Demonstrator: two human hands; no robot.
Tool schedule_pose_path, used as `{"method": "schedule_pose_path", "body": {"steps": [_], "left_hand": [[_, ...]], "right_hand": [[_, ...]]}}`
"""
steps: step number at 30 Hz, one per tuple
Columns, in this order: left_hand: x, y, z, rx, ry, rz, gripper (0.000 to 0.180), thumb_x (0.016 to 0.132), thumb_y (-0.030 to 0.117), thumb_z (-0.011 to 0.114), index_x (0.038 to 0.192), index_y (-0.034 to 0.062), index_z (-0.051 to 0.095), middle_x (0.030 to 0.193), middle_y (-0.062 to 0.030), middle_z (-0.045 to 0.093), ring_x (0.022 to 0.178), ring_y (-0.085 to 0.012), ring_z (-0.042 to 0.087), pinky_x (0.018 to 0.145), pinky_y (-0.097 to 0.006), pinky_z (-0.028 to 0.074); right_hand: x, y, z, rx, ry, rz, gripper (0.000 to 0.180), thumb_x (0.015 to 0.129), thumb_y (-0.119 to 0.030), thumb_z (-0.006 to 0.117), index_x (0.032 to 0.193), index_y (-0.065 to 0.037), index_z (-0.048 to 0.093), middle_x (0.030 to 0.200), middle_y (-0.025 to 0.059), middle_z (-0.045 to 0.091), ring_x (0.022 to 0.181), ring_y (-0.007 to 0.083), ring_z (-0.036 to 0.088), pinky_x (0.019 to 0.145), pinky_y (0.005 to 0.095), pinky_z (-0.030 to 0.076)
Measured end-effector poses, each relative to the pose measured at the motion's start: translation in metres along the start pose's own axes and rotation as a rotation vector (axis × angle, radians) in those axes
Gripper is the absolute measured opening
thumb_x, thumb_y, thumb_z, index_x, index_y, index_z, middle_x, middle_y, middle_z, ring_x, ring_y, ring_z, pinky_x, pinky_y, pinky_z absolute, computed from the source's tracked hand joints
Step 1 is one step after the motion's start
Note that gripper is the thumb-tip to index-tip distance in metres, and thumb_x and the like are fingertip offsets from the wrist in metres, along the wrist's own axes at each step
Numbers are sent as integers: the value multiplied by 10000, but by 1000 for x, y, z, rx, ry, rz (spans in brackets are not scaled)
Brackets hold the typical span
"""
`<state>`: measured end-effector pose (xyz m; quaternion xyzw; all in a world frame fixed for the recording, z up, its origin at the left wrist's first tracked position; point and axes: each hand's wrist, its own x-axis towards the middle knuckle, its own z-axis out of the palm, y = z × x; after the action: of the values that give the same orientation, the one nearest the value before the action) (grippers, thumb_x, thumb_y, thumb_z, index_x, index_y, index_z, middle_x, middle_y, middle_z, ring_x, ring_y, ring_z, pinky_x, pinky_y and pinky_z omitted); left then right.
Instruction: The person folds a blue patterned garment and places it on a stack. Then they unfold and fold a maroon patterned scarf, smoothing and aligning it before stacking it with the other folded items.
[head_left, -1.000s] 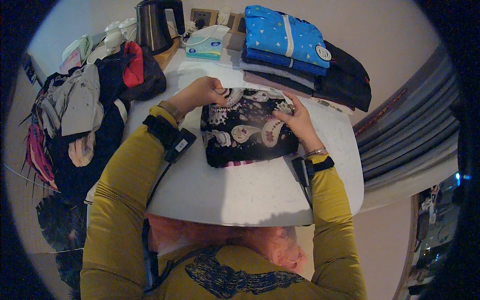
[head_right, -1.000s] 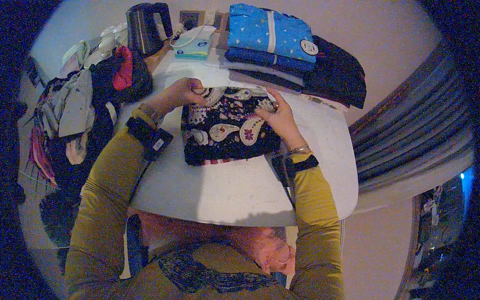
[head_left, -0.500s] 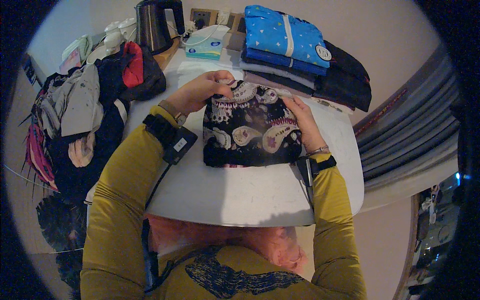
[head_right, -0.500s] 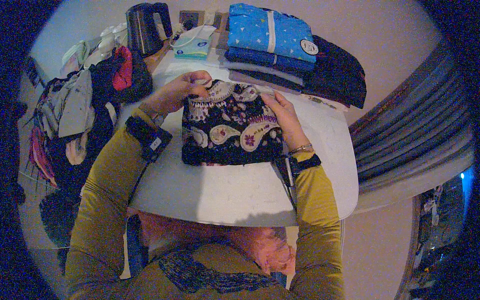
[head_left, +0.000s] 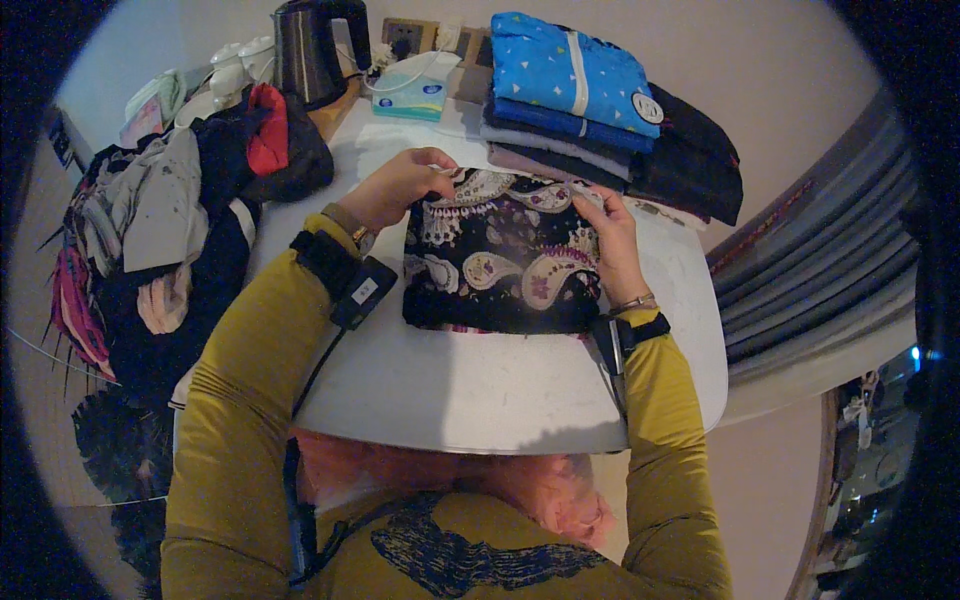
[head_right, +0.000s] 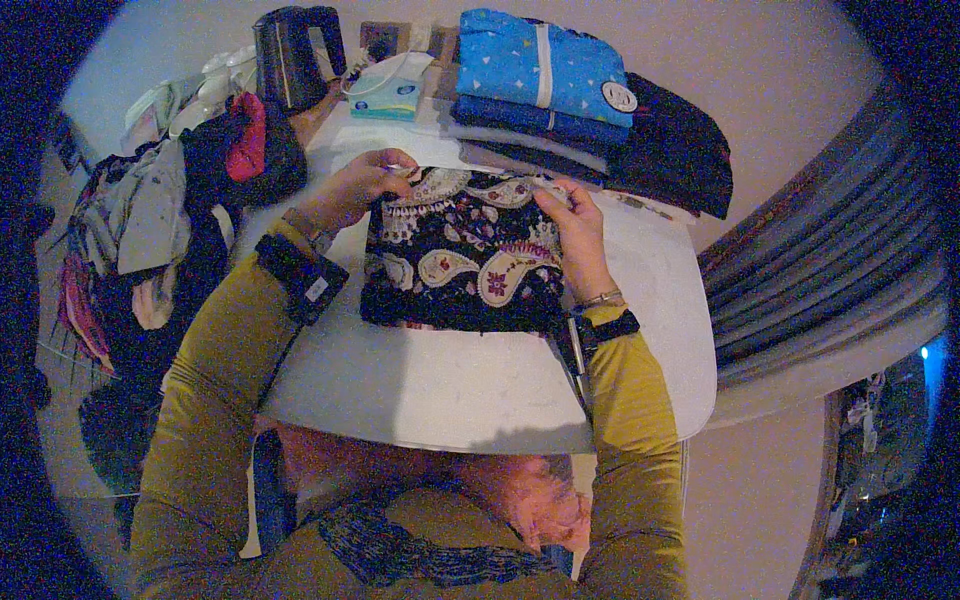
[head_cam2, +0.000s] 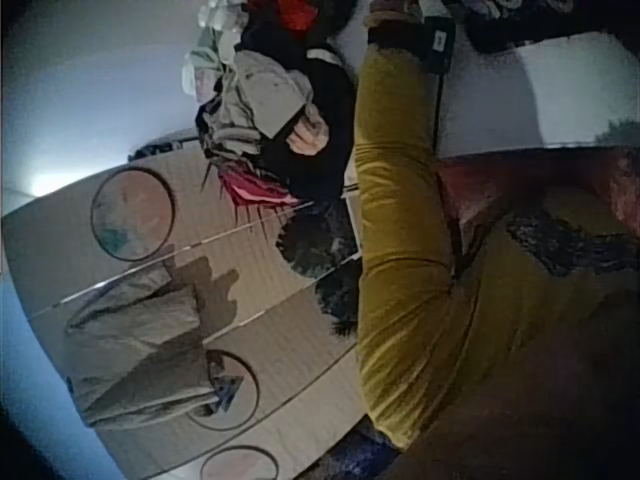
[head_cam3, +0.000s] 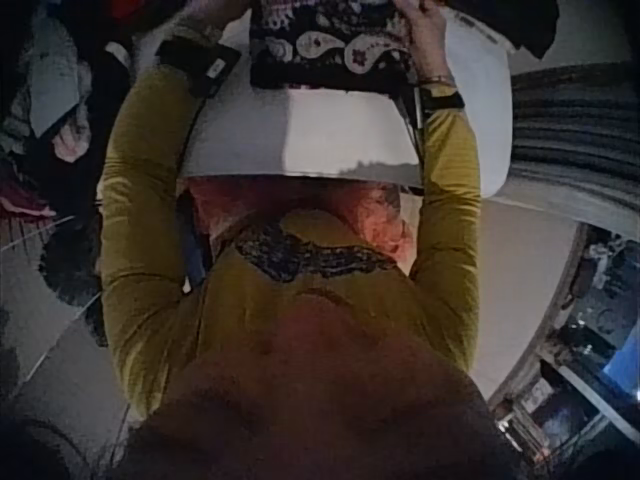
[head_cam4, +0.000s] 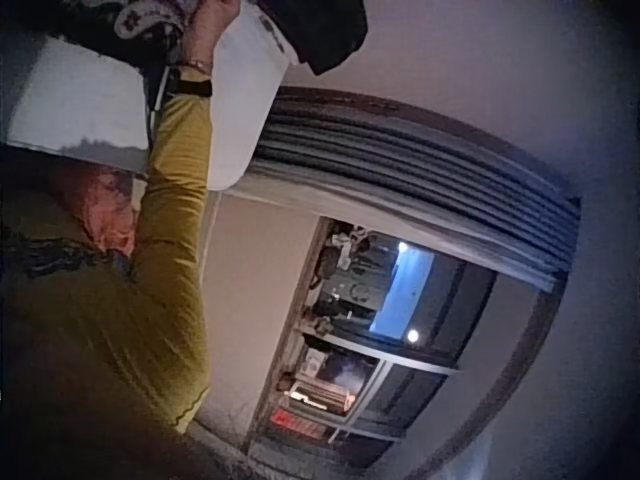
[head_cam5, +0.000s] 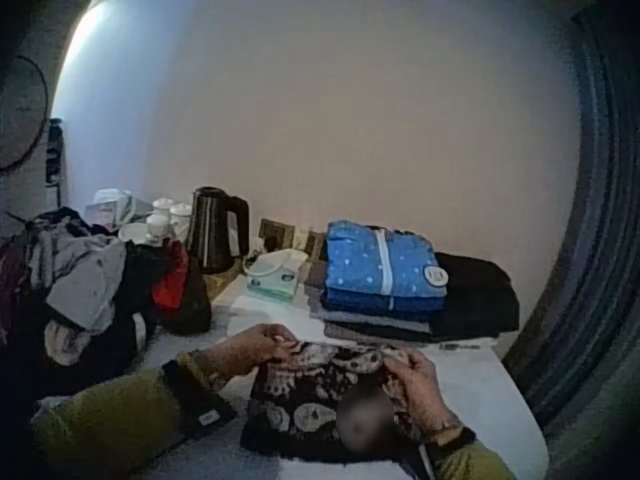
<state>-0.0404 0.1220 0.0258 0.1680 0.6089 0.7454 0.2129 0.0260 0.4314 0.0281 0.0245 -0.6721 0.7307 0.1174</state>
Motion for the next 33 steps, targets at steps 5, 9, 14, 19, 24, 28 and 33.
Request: {"method": "schedule_pose_path", "body": {"steps": [5, 9, 14, 19, 24, 28, 33], "left_hand": [[6, 1, -9, 133, -32, 69, 392, 689, 71, 710, 1075, 33, 656, 885, -42, 660, 850, -162, 624, 726, -303, 493], [3, 13, -6, 713, -57, 225, 466, 717, 140, 734, 1150, 1, 631, 944, -86, 676, 915, -206, 635, 829, -328, 486], [-7, 22, 26, 1018, -164, 723, 760, 717, 226, 814, 1379, 22, 501, 1183, -140, 645, 1135, -275, 591, 1001, -393, 438], [-16, 24, 60, 871, -271, 677, 907, 691, 306, 852, 1464, 93, 427, 1195, -156, 628, 1142, -298, 575, 988, -415, 433], [-17, 23, 55, 849, -228, 445, 647, 728, 313, 834, 1279, 60, 608, 978, -129, 662, 902, -267, 632, 840, -361, 494], [-10, 23, 45, 960, -271, 526, 381, 796, 243, 794, 1084, 21, 677, 956, -105, 660, 867, -201, 623, 776, -316, 495], [-9, 17, 50, 803, -279, 487, 312, 841, 158, 762, 1076, -21, 664, 976, -87, 664, 925, -173, 628, 804, -299, 498]], "right_hand": [[-2, -6, 12, 78, -40, -78, 411, 864, -72, 725, 1255, -57, 599, 1088, 74, 684, 940, 164, 665, 831, 297, 549], [-2, -5, 7, 59, -60, -62, 463, 849, -44, 731, 1291, -65, 594, 1098, 77, 685, 952, 159, 666, 821, 286, 548], [-9, -11, 12, -72, -125, -150, 445, 821, -24, 747, 1247, -52, 621, 1104, 61, 690, 954, 143, 662, 829, 264, 534], [-21, -24, 22, -158, -237, -268, 423, 799, -19, 763, 1203, -40, 638, 1112, 52, 690, 979, 138, 654, 862, 268, 524], [-29, -29, 30, -153, -261, -269, 405, 800, -3, 755, 1188, -34, 644, 1110, 58, 690, 992, 141, 653, 874, 272, 522], [-31, -34, 32, -64, -271, -209, 439, 825, -13, 731, 1247, -37, 609, 1132, 72, 682, 1003, 143, 650, 874, 276, 524], [-32, -41, 35, 50, -302, -122, 465, 884, -53, 681, 1329, -37, 547, 1161, 94, 672, 1025, 152, 645, 880, 281, 524]]}}
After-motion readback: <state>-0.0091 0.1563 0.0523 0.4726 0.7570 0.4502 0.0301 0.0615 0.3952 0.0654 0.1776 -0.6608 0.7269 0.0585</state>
